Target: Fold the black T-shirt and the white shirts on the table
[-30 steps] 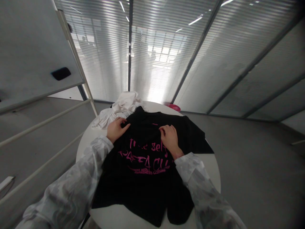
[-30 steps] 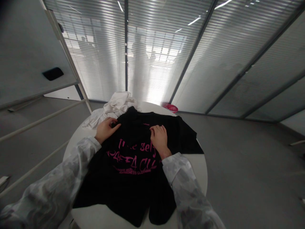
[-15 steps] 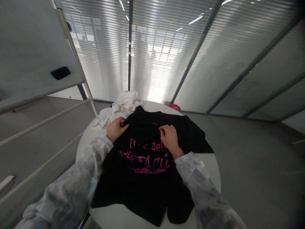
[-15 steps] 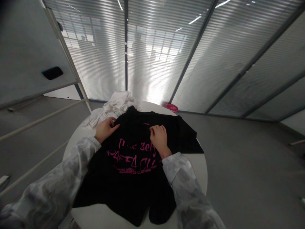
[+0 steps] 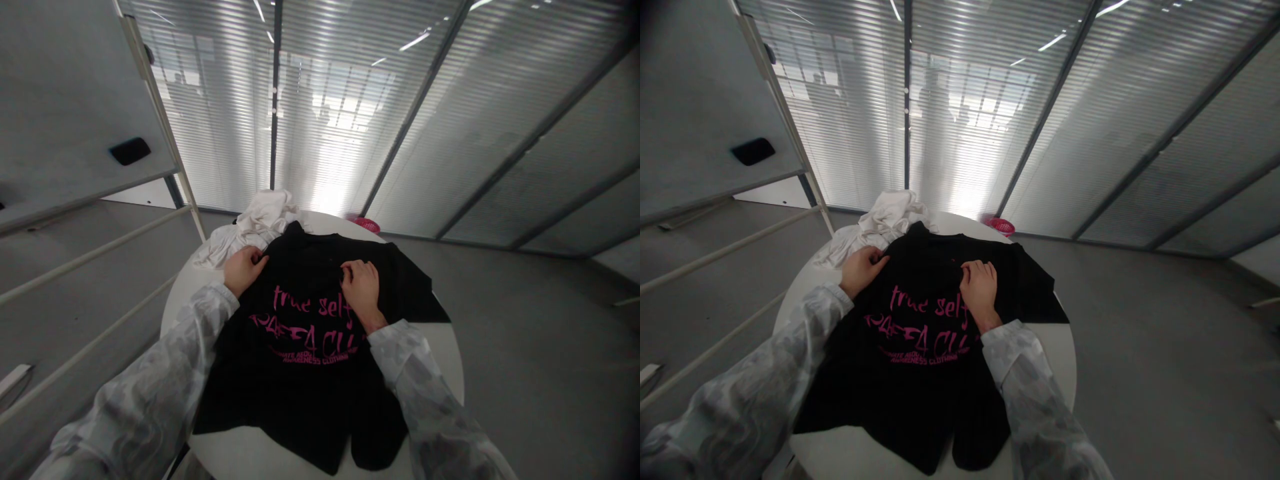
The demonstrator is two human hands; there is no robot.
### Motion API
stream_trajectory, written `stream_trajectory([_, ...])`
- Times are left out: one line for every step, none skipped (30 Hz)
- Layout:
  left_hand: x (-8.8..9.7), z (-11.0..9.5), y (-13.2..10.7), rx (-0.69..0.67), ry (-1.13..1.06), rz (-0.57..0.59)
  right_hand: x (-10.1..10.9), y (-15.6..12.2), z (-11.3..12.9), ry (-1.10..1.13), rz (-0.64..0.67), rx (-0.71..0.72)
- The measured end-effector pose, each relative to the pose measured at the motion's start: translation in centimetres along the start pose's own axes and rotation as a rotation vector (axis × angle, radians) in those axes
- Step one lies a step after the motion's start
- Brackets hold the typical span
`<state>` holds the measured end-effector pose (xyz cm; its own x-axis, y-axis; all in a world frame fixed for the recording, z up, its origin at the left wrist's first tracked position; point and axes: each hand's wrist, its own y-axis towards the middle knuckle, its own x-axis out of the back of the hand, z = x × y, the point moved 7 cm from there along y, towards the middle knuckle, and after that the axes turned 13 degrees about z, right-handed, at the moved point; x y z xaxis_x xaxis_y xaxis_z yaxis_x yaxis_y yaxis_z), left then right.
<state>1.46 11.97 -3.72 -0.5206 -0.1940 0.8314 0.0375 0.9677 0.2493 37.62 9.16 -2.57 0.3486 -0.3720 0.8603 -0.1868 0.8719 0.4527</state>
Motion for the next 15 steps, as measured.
stream_trajectory([0.11, 0.02, 0.0, 0.001, -0.011, -0.014, 0.07, -0.04, -0.13, 0.0, -0.014, -0.01])
stream_trajectory([0.23, 0.04, -0.01, 0.0, -0.022, -0.029, 0.1, -0.08, -0.25, 0.001, -0.024, -0.018])
stream_trajectory([0.35, 0.04, -0.03, -0.002, -0.033, -0.044, 0.1, -0.11, -0.36, 0.002, -0.031, -0.023])
stream_trajectory([0.48, 0.03, -0.04, -0.003, -0.042, -0.06, 0.05, -0.13, -0.43, 0.004, -0.033, -0.025])
stream_trajectory([0.6, 0.03, -0.06, -0.003, -0.05, -0.073, -0.03, -0.14, -0.5, 0.005, -0.033, -0.026])
stream_trajectory([0.68, 0.02, -0.08, -0.003, -0.057, -0.081, -0.14, -0.14, -0.54, 0.006, -0.029, -0.027])
stream_trajectory([0.73, 0.01, -0.09, 0.0, -0.063, -0.084, -0.27, -0.13, -0.56, 0.005, -0.02, -0.026])
stream_trajectory([0.76, -0.01, -0.1, 0.003, -0.067, -0.082, -0.42, -0.11, -0.55, 0.003, -0.007, -0.025])
stream_trajectory([0.77, -0.05, -0.11, 0.003, -0.071, -0.076, -0.56, -0.08, -0.51, 0.0, 0.008, -0.023])
stream_trajectory([0.77, -0.11, -0.12, 0.001, -0.075, -0.07, -0.68, -0.06, -0.44, -0.004, 0.024, -0.019])
stream_trajectory([0.78, -0.16, -0.14, -0.003, -0.079, -0.067, -0.73, -0.05, -0.36, -0.006, 0.036, -0.016])
stream_trajectory([0.81, -0.21, -0.16, -0.008, -0.082, -0.069, -0.75, -0.04, -0.25, -0.006, 0.044, -0.012])
stream_trajectory([0.83, -0.24, -0.17, -0.013, -0.083, -0.071, -0.71, -0.03, -0.15, -0.004, 0.048, -0.007])
stream_trajectory([0.83, -0.24, -0.17, -0.017, -0.082, -0.072, -0.64, -0.02, -0.05, -0.001, 0.05, -0.004])
stream_trajectory([0.8, -0.21, -0.15, -0.019, -0.077, -0.073, -0.58, 0.01, 0.02, 0.002, 0.053, -0.002])
